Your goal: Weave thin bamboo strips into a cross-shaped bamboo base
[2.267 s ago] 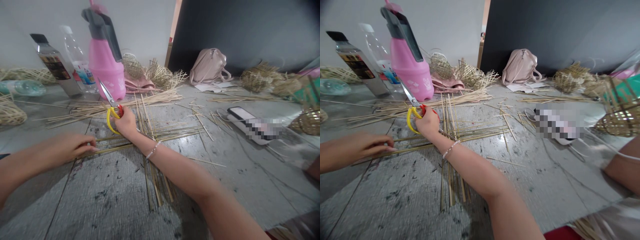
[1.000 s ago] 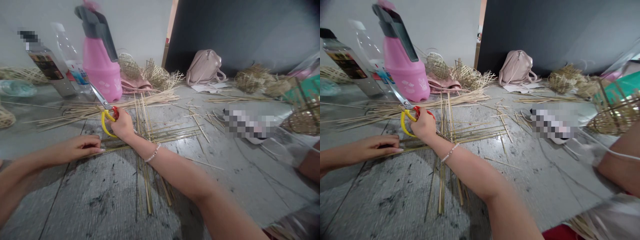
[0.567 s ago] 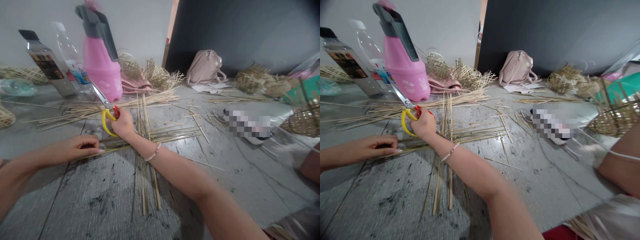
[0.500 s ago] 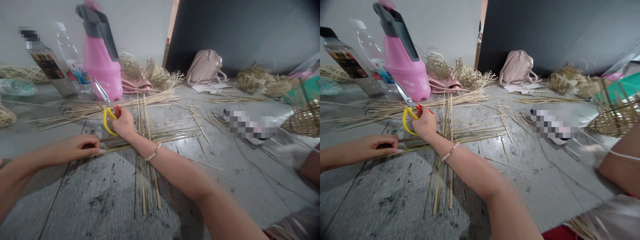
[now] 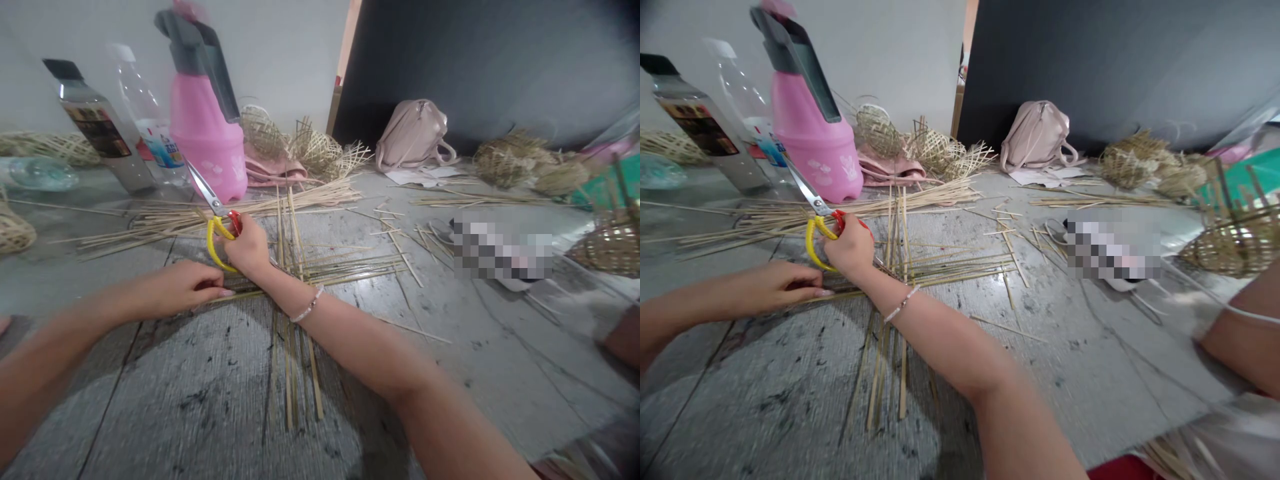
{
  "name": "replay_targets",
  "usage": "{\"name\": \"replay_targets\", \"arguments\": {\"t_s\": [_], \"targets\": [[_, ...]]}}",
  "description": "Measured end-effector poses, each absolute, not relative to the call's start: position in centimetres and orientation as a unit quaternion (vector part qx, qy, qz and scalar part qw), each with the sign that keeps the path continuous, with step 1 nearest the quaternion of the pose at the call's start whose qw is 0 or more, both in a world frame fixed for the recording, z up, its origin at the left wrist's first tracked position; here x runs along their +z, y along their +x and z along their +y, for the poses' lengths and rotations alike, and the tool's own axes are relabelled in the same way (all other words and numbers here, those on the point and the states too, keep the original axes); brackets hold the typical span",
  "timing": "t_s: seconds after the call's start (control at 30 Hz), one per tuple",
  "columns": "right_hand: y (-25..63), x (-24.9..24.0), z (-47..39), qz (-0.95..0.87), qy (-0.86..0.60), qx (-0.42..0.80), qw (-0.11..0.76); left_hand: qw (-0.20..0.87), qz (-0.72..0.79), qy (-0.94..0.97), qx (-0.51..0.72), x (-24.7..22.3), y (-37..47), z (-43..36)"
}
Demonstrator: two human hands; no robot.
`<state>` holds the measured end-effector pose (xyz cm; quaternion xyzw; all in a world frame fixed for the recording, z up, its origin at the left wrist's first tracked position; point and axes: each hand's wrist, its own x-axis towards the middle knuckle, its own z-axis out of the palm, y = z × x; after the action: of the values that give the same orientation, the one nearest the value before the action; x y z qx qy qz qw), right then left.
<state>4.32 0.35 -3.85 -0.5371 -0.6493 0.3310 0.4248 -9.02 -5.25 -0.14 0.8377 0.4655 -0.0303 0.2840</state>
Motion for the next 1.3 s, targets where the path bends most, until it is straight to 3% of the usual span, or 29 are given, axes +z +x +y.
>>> {"name": "replay_targets", "arguments": {"t_s": [1.3], "targets": [[5.0, -3.7, 0.1, -0.683, -0.511, 0.321, 0.412, 0.33, 0.427, 0.842, -0.011, -1.2, -11.1, -4.7]]}}
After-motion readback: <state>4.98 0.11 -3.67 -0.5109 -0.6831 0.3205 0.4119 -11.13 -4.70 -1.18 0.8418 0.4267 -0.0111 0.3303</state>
